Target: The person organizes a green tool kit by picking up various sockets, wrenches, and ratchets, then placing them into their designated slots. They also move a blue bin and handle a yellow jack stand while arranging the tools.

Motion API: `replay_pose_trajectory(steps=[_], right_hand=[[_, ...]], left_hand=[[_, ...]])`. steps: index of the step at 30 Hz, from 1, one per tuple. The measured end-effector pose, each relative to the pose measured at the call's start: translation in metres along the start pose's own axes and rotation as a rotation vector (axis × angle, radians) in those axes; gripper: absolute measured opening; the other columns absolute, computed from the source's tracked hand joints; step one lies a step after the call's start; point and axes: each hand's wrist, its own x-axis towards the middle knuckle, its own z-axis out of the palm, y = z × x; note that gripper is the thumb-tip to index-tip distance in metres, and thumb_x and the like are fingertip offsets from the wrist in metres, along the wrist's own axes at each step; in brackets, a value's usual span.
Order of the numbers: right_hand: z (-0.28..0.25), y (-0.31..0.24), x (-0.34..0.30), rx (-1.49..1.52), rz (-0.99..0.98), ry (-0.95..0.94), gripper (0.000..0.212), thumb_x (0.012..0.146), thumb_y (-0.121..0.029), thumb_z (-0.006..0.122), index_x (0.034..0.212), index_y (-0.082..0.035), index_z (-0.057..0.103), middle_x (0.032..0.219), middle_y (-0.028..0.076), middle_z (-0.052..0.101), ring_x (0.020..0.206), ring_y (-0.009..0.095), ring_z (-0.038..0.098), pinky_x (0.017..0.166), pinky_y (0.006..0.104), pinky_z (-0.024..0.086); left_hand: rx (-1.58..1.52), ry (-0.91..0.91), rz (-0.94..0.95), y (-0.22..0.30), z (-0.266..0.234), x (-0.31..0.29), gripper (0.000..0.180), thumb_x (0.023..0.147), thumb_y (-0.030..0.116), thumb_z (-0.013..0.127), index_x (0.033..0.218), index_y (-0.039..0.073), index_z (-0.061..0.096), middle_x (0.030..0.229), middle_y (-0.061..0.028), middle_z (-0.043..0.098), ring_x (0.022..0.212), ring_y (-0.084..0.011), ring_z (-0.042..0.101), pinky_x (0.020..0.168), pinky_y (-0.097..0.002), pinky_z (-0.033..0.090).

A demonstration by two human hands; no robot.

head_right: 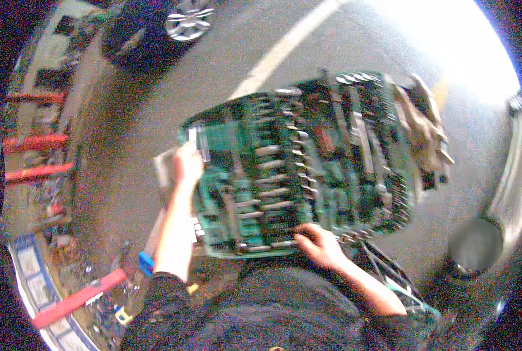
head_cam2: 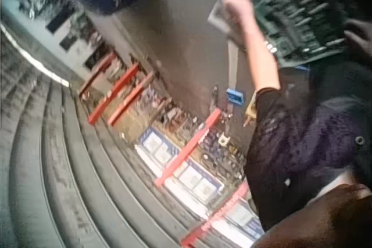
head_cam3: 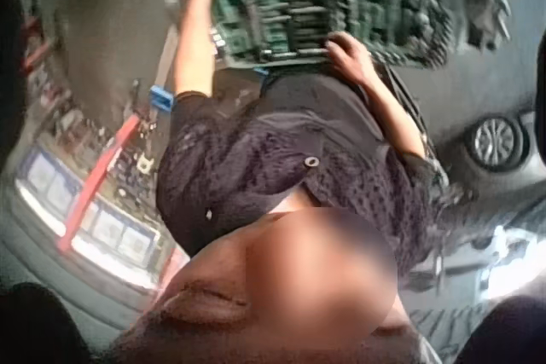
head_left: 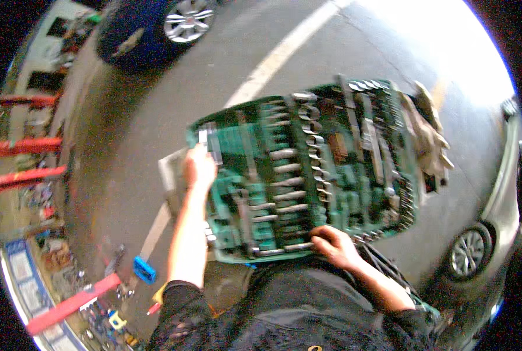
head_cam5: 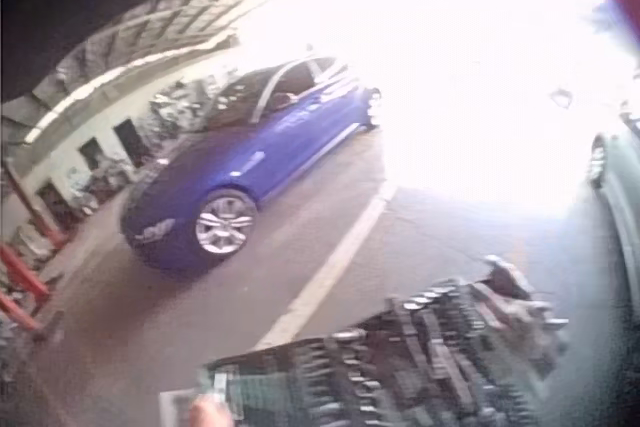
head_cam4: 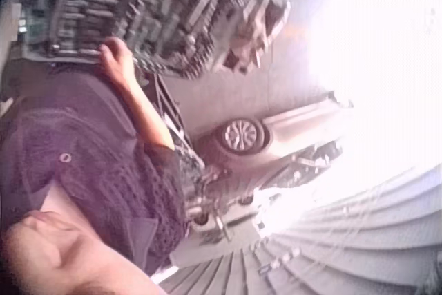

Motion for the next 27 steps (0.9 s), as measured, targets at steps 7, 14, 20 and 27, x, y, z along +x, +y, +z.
replay_pose_trajectory(steps=[7,14,20,27], right_hand=[[-0.068,-0.013,-0.007,-0.071,-0.159,0.083,0.030,0.091,-0.027,0.060,0.112,-0.005,0.060,0.096,0.018,0.067,0.088,0.034,0.067,0.077,0.0400,0.053],[-0.164,-0.011,0.026,-0.538,-0.140,0.628,0.025,0.087,-0.022,0.064,0.106,-0.007,0.060,0.080,0.017,0.067,0.074,0.035,0.066,0.067,0.0440,0.053],[-0.190,0.000,0.066,-0.914,0.084,0.594,0.023,0.089,-0.027,0.056,0.095,-0.005,0.060,0.074,0.016,0.067,0.069,0.036,0.066,0.065,0.0457,0.053],[-0.193,0.005,0.094,-0.955,0.149,0.653,0.024,0.082,-0.025,0.059,0.073,-0.003,0.064,0.075,0.019,0.067,0.071,0.037,0.067,0.066,0.0463,0.053]], left_hand=[[0.150,0.035,0.047,0.023,0.003,-0.001,0.039,0.090,0.014,0.052,0.128,0.003,0.055,0.113,-0.0177,0.061,0.100,-0.0356,0.061,0.086,-0.0432,0.050],[0.182,0.004,0.056,0.007,0.008,0.005,0.040,0.091,0.014,0.051,0.130,0.004,0.054,0.110,-0.0172,0.060,0.099,-0.0351,0.061,0.083,-0.0428,0.050],[0.259,-0.068,0.070,0.017,0.004,0.004,0.044,0.090,0.011,0.050,0.133,0.002,0.050,0.107,-0.0194,0.059,0.097,-0.0367,0.061,0.083,-0.0449,0.050],[0.169,-0.160,0.051,0.021,-0.003,0.002,0.049,0.090,0.011,0.049,0.137,0.000,0.044,0.117,-0.0227,0.058,0.103,-0.0376,0.060,0.088,-0.0447,0.049]])
